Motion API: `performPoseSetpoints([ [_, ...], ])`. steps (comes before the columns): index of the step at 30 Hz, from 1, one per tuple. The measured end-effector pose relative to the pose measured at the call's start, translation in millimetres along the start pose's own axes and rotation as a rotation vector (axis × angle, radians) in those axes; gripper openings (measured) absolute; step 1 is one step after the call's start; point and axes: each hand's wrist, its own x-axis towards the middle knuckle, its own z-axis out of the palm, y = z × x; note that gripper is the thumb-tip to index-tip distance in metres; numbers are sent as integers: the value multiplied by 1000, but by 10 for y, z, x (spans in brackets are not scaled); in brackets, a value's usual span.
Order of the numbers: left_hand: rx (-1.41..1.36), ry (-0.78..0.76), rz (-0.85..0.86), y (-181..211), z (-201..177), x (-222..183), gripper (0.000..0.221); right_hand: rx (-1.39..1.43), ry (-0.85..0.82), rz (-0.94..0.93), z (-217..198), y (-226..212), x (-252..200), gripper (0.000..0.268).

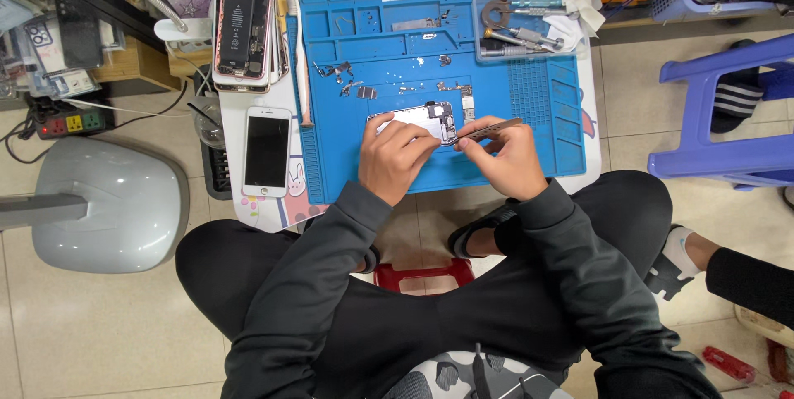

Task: The person is repairing a disassembled smartphone on a blue work mat. They use a screwdriver to tighten screws on the phone's internal components and tweezers to handle small parts. The person also wipes the phone with a white cloth during the process.

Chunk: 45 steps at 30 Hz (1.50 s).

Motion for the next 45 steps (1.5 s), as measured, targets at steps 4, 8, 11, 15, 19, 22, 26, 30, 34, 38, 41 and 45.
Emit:
performPoseSetpoints([
  [4,-21,8,-26,26,-97,92,4,92,26,44,-51,95,9,10],
  [8,-480,81,-314,141,-201,196,10,132,145,-96,-146,133,28,11],
  [11,-670,93,-438,170,-238,172,9,33,198,-247,-141,50,3,7],
  [15,-785,102,-499,162,-235,171,9,-111,207,-443,-76,-108,-32,15],
  [19,-845,101,-517,170,-272,182,10,-160,205,-503,4,-201,-32,12],
  [22,-887,107,-523,192,-233,170,10,-193,163,-541,-15,-235,-48,10],
  [26,-908,112,-505,172,-255,188,10,-212,134,-568,-1,-255,-39,14],
  [30,-912,91,-482,166,-279,193,10,-188,139,-581,11,-289,-42,15],
  [34,-911,99,-489,180,-228,167,11,-177,119,-585,23,-282,-56,16],
  [38,-879,79,-468,169,-245,174,10,-176,117,-581,40,-256,-56,17],
  [41,-858,76,-451,173,-244,177,10,-194,109,-574,31,-273,-55,18],
  [45,-845,85,-451,176,-239,168,10,-222,98,-573,25,-293,-55,19],
])
